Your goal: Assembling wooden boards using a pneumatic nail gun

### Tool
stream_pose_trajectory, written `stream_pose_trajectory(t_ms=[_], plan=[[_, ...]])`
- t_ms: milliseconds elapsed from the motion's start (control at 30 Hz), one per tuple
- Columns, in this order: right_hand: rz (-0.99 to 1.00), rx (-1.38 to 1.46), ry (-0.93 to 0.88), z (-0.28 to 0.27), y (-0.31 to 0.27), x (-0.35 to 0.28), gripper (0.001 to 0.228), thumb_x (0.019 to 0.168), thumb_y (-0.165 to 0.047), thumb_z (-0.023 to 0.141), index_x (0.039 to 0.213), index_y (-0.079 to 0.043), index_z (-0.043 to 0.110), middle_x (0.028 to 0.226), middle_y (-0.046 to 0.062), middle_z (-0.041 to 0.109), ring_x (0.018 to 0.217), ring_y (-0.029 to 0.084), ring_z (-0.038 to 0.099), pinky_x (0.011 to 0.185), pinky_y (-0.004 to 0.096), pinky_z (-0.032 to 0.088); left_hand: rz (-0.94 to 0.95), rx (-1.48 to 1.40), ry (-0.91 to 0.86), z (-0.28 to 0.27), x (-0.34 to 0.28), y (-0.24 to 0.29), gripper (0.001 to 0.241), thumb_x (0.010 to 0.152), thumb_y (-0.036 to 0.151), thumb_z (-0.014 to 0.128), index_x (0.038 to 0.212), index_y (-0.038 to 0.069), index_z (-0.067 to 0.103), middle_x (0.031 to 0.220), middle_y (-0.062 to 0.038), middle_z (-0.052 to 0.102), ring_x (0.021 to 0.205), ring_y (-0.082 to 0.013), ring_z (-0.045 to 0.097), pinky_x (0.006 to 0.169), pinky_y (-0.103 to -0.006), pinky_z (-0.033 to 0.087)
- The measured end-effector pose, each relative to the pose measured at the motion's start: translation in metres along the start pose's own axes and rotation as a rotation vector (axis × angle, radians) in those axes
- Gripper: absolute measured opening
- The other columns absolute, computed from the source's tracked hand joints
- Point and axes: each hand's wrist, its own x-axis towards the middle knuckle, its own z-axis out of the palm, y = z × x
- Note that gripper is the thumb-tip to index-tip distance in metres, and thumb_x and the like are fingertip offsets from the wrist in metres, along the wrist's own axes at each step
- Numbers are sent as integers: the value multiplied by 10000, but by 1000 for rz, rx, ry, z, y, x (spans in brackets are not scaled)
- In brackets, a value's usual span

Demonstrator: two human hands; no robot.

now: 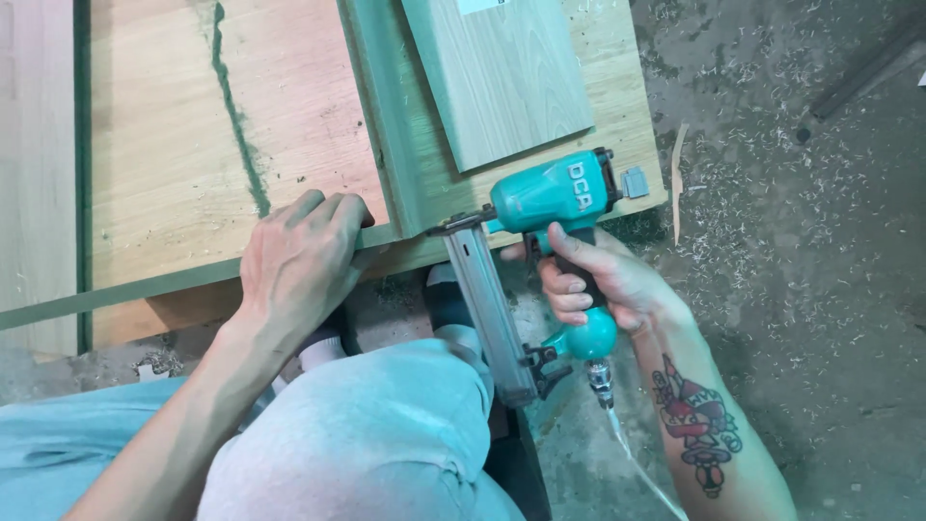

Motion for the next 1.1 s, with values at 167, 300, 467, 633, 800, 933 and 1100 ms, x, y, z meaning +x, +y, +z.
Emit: stream_pose_trajectory(t_ms=[167,300,467,633,800,933,1100], plan=[[-284,-220,328,-24,-16,2,456,1030,-398,663,870,29,648,518,3,408,374,111,448,351,285,437,26,-16,66,-6,-1,1,460,688,368,874,1033,208,615,826,8,641,845,-214,655,698,-356,566],[-550,-688,713,-73,-31,21,471,1103,-243,687,676,-61,607,466,82,496,367,185,547,389,297,439,50,-82,229,-28,3,20,622,717,369,902,1227,148,622,921,-18,694,865,-223,680,749,-349,562],[-452,-1589,816,-67,-59,39,552,1045,-160,583,1494,56,346,1150,278,688,891,436,708,708,563,588,98,-92,260,-36,2,34,779,857,363,880,1481,70,518,1128,-86,654,915,-215,643,780,-353,529],[-471,-1932,833,-99,-47,102,798,1101,-202,665,1650,-5,120,1036,158,617,789,269,647,773,467,603,98,-54,187,-33,2,33,695,778,147,849,1438,223,645,1153,-114,570,895,-228,577,742,-362,523],[-856,-1937,963,-95,-29,159,773,949,-240,859,1542,-61,398,1033,140,633,842,237,673,649,341,590,35,-25,150,-32,-3,30,1048,721,151,888,1610,34,346,1330,-210,541,952,-308,619,722,-396,530],[-876,-1838,963,-76,-23,183,778,935,-256,868,1513,-48,390,1099,149,582,935,238,615,763,371,618,-63,-13,135,-25,-5,25,1111,797,267,920,1664,32,266,1340,-206,605,992,-340,652,731,-429,536],[-849,-1874,862,-61,-9,187,872,908,-178,860,1581,-71,315,1124,126,492,986,241,545,764,342,579,-35,289,72,-13,-5,20,1091,890,489,850,1682,-20,299,1259,-81,712,783,-196,651,583,-293,494]])
